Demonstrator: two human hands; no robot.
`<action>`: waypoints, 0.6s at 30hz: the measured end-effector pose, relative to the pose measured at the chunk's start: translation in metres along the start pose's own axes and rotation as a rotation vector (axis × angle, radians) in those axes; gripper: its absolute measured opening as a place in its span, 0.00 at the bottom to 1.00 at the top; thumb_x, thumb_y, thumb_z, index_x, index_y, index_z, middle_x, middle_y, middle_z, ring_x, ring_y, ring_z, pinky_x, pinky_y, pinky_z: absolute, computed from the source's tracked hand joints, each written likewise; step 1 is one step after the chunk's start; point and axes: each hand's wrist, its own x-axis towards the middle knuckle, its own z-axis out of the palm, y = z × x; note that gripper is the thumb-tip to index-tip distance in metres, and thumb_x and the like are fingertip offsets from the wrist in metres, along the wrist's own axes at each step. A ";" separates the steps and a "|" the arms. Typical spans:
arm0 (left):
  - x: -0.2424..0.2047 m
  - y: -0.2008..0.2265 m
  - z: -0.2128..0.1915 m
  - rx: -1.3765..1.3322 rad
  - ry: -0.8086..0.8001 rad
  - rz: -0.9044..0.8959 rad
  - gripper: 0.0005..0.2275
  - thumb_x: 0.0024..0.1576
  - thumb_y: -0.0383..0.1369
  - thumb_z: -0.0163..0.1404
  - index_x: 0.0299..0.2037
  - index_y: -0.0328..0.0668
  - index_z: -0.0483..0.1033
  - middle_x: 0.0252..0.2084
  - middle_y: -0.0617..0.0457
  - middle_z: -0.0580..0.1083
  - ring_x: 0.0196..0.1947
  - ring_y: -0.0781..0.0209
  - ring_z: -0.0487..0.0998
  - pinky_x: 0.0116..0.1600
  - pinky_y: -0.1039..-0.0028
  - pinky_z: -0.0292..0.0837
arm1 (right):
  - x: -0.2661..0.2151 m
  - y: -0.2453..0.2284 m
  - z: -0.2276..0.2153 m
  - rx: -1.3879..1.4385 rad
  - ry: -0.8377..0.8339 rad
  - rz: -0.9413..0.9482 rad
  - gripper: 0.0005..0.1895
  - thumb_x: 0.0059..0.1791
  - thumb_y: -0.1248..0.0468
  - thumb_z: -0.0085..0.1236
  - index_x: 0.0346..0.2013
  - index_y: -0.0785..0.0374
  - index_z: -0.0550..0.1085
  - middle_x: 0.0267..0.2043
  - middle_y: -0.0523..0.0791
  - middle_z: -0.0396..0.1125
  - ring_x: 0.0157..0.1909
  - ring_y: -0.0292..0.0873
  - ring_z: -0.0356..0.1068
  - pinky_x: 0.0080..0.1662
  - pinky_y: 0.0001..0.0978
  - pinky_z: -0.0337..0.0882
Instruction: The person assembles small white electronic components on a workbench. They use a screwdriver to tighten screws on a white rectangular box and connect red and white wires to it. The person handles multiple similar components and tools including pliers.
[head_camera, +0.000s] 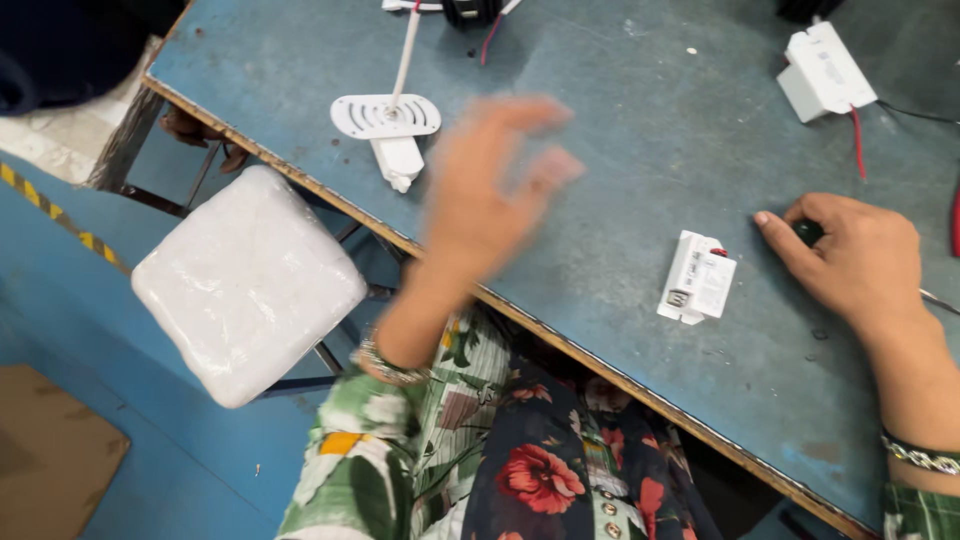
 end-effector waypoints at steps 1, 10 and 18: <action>0.010 -0.014 -0.021 0.044 0.133 0.004 0.15 0.67 0.43 0.56 0.57 0.45 0.74 0.53 0.53 0.75 0.53 0.59 0.77 0.59 0.69 0.70 | 0.001 0.001 0.000 -0.008 -0.004 0.013 0.20 0.57 0.45 0.62 0.32 0.58 0.79 0.22 0.45 0.69 0.26 0.46 0.70 0.31 0.38 0.67; 0.058 -0.068 -0.046 0.071 0.057 -0.314 0.09 0.68 0.35 0.49 0.50 0.38 0.77 0.39 0.54 0.77 0.39 0.61 0.80 0.49 0.71 0.74 | 0.004 -0.020 -0.017 0.052 0.003 0.005 0.17 0.53 0.47 0.60 0.34 0.56 0.79 0.27 0.45 0.71 0.30 0.47 0.71 0.33 0.40 0.68; -0.003 0.002 0.056 -0.027 -0.195 0.252 0.07 0.61 0.22 0.51 0.47 0.40 0.75 0.39 0.50 0.71 0.40 0.50 0.73 0.45 0.60 0.64 | -0.004 -0.036 -0.049 0.389 -0.115 0.113 0.15 0.52 0.54 0.64 0.33 0.63 0.78 0.22 0.48 0.67 0.20 0.46 0.64 0.28 0.37 0.61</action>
